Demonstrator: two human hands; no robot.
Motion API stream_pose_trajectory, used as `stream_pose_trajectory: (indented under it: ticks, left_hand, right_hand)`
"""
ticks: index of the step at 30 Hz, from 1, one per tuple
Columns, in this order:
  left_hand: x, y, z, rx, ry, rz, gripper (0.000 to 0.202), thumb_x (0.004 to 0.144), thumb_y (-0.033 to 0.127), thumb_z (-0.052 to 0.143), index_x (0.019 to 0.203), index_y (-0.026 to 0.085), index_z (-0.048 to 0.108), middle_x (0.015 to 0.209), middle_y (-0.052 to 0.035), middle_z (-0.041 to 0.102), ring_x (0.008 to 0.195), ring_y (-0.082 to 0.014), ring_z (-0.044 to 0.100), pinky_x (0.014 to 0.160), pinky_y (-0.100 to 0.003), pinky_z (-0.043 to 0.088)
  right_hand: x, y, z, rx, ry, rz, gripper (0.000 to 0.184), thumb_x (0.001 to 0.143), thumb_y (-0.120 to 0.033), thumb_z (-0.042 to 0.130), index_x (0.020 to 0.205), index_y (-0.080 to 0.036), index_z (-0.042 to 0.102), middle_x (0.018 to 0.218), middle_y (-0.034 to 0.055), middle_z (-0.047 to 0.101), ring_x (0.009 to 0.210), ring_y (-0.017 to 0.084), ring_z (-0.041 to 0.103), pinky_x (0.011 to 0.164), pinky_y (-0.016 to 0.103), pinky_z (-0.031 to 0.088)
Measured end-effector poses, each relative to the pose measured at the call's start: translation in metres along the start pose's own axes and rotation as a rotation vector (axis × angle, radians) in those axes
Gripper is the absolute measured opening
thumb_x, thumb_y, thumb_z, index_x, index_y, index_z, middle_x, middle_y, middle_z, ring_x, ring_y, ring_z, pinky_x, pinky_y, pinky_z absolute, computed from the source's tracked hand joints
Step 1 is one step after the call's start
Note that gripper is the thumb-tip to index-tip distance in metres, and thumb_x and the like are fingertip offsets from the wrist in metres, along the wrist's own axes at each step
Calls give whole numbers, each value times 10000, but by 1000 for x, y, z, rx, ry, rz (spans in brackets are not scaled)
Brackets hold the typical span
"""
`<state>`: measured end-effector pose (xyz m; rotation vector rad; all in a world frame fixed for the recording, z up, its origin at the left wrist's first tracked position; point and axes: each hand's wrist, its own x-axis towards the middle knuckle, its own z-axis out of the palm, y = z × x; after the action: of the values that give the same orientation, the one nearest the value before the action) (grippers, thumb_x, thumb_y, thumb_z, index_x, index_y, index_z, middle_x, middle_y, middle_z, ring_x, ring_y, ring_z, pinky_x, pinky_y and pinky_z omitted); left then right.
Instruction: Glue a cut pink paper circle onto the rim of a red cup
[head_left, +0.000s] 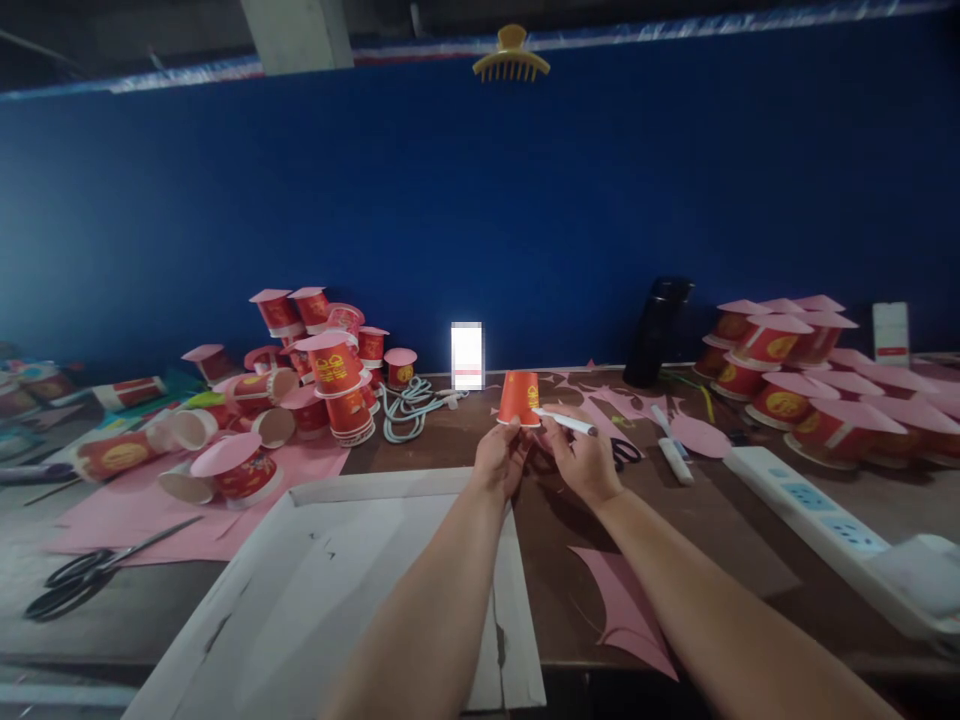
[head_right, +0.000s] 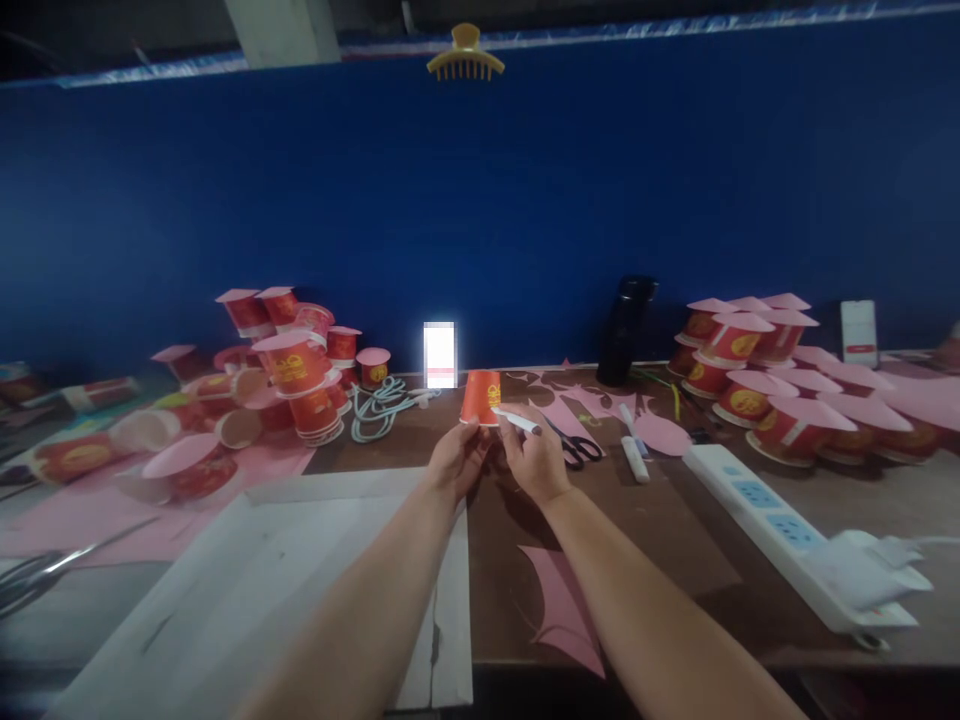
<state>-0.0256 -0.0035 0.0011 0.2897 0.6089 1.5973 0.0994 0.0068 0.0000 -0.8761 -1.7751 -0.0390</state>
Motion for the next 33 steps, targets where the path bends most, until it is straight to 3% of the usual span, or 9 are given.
stream_pose_trajectory:
  ticks: [33]
  left_hand:
    - [0,1,2,19,43,1,180,840,50,540,669,79,589,606,-30,564,524,-58,541,565,-146,502]
  right_hand:
    - [1,-4,-2,26,-30,-4,229,922,-336,493,978,-182,653,947,107,708,910,224,662,827,363,526]
